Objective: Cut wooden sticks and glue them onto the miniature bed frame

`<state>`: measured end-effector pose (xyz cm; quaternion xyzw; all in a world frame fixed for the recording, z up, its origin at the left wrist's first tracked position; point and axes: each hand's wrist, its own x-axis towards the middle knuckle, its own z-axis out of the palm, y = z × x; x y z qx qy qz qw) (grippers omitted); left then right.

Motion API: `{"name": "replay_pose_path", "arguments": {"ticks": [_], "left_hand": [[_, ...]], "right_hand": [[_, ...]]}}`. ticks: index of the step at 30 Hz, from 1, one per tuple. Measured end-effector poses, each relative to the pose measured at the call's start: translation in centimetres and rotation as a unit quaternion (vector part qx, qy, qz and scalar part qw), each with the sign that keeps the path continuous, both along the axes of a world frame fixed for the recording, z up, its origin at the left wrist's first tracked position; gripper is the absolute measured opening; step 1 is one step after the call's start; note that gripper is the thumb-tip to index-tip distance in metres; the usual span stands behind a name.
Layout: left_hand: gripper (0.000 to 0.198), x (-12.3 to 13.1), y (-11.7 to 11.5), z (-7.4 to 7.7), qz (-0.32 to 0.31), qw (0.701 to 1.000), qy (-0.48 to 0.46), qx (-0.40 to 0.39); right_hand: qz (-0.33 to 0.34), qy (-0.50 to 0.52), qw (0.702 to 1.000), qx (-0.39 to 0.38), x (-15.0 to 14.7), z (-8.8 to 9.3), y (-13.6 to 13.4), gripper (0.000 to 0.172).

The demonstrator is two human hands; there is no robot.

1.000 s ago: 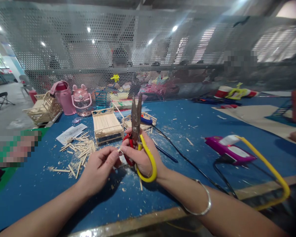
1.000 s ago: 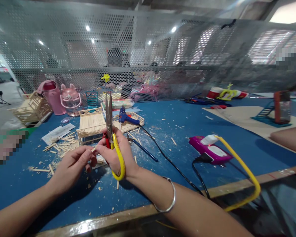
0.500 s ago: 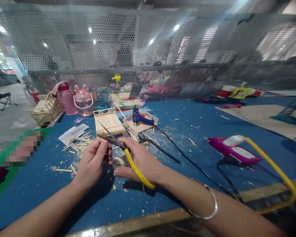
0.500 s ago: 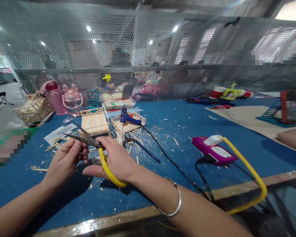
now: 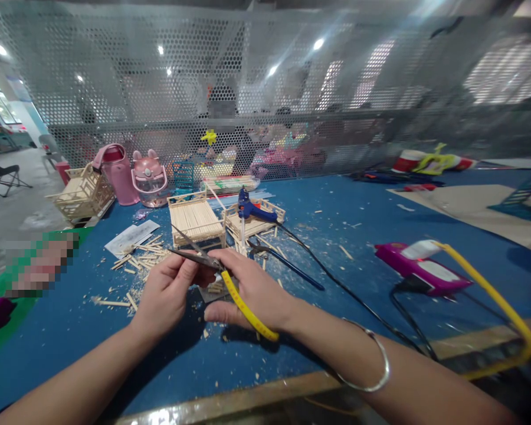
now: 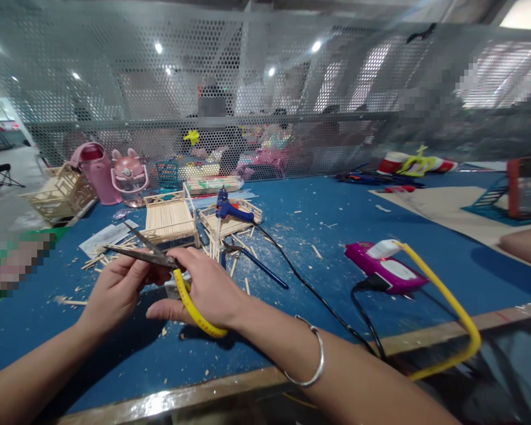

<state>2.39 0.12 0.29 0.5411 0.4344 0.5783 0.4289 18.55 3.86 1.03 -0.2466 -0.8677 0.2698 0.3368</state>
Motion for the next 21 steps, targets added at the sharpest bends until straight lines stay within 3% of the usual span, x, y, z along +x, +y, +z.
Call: {"name": "replay_pose_path", "arguments": {"ticks": [11, 17, 21], "left_hand": [[0.033, -0.1, -1.2, 0.9, 0.021, 0.991, 0.099, 0.084], [0.03, 0.3, -1.1, 0.9, 0.01, 0.999, 0.027, 0.032], [0.03, 0.3, -0.6, 0.8, -0.02, 0.999, -0.04, 0.01]], "right_hand": [[-0.017, 0.011, 0.999, 0.027, 0.1, -0.8, 0.0, 0.044], [-0.023, -0.007, 1.0, -0.001, 0.0, -0.8, -0.1, 0.04], [-0.043, 0.01, 0.999, -0.01, -0.1, -0.4, 0.2, 0.049]]}}
